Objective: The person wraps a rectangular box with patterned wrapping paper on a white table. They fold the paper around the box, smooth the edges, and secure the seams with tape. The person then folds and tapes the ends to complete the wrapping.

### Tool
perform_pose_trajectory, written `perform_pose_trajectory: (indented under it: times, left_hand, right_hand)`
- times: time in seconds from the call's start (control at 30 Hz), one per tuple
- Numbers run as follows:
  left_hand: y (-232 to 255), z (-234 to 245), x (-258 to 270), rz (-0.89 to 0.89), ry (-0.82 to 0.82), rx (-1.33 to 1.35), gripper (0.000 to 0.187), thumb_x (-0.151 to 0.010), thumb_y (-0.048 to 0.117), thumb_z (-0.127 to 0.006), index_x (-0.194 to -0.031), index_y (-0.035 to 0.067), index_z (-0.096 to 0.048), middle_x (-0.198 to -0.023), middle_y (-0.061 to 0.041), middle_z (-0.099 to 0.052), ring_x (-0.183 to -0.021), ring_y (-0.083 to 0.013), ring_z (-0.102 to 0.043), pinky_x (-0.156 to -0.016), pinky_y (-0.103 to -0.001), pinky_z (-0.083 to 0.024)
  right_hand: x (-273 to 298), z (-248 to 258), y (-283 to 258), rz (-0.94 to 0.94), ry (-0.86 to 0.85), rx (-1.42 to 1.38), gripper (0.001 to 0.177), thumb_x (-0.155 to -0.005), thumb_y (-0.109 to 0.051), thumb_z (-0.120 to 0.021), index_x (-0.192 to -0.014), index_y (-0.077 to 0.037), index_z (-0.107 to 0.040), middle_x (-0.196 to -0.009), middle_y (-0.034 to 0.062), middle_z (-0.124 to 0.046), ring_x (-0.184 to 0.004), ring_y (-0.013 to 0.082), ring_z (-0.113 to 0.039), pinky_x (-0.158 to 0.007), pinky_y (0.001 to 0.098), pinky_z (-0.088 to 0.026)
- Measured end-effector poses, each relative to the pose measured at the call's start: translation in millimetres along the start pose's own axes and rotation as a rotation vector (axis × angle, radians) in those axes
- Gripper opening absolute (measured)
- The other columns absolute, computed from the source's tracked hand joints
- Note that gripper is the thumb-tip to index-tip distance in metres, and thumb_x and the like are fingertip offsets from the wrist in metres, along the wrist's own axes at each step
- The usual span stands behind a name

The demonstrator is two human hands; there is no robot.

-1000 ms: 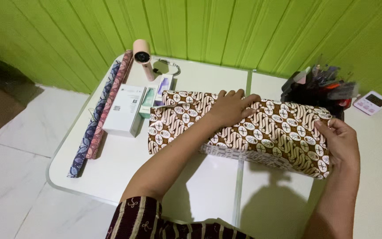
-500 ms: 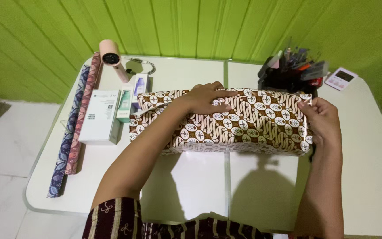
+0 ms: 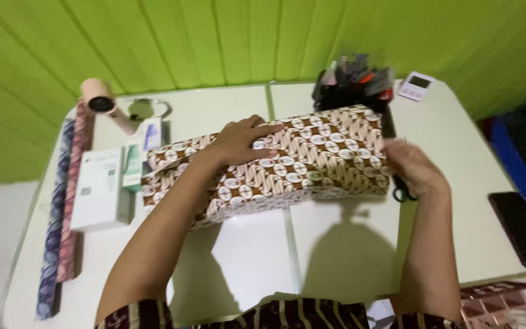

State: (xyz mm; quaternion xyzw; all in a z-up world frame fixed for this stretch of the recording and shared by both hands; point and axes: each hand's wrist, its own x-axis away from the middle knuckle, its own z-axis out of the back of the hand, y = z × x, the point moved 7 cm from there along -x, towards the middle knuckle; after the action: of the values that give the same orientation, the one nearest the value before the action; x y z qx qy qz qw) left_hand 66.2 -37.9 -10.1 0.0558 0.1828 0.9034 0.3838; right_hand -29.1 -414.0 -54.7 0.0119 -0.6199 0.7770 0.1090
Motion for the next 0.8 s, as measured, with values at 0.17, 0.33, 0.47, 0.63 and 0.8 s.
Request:
perform_pose_trajectory:
  times: [0.17, 0.33, 0.47, 0.63, 0.8]
  left_hand:
    - [2.1, 4.5, 0.9, 0.023, -0.005, 0.000, 0.076, -0.082, 0.071, -0.061, -0.152, 0.046, -0.045, -0.143, -0.016, -0.054, -0.131, -0.0371, -0.053, -0.108, -0.049, -0.042]
    - [3.6, 3.6, 2.3, 0.027, -0.007, -0.021, 0.073, -0.085, 0.071, -0.061, -0.152, 0.045, -0.045, -0.139, -0.016, -0.056, -0.129, -0.0360, -0.056, -0.107, -0.049, -0.043]
    - [7.5, 9.3, 0.0, -0.014, 0.047, -0.032, 0.073, -0.085, 0.071, -0.063, -0.152, 0.045, -0.047, -0.138, -0.017, -0.055, -0.125, -0.0380, -0.056, -0.104, -0.050, -0.045]
    - [4.8, 7.8, 1.9, 0.020, 0.025, 0.039, 0.077, -0.080, 0.072, -0.065, -0.150, 0.042, -0.051, -0.126, -0.012, -0.061, -0.115, -0.0329, -0.064, -0.100, -0.046, -0.050]
    - [8.9, 12.4, 1.6, -0.009, 0.063, 0.050, 0.075, -0.079, 0.070, -0.070, -0.145, 0.039, -0.057, -0.124, -0.012, -0.062, -0.116, -0.0333, -0.063, -0.098, -0.046, -0.050]
  right_hand:
    - [9.7, 8.3, 61.7, -0.083, -0.131, 0.070, 0.019, -0.099, -0.008, -0.063, -0.083, 0.000, -0.069, -0.068, 0.0072, -0.066, -0.046, 0.0105, -0.035, -0.039, 0.0243, -0.030]
    - [10.8, 21.3, 85.5, -0.080, -0.043, -0.048, 0.023, -0.103, -0.010, -0.058, -0.083, -0.003, -0.065, -0.060, 0.0053, -0.056, -0.036, 0.0070, -0.030, -0.030, 0.0240, -0.024]
    - [12.7, 15.6, 83.0, 0.024, -0.150, -0.006, 0.020, -0.100, -0.008, -0.059, -0.088, 0.005, -0.068, -0.059, 0.0049, -0.057, -0.038, 0.0070, -0.033, -0.029, 0.0246, -0.029]
    - [19.5, 13.1, 90.6, -0.084, -0.069, 0.003, 0.026, -0.099, -0.017, -0.062, -0.105, 0.006, -0.073, -0.060, 0.0076, -0.052, -0.040, 0.0107, -0.029, -0.032, 0.0263, -0.024]
    - [40.1, 8.1, 18.2, 0.123, 0.239, 0.245, 0.026, -0.096, -0.018, -0.071, -0.113, 0.002, -0.068, -0.091, 0.0143, -0.065, -0.081, 0.0216, -0.053, -0.070, 0.0357, -0.043]
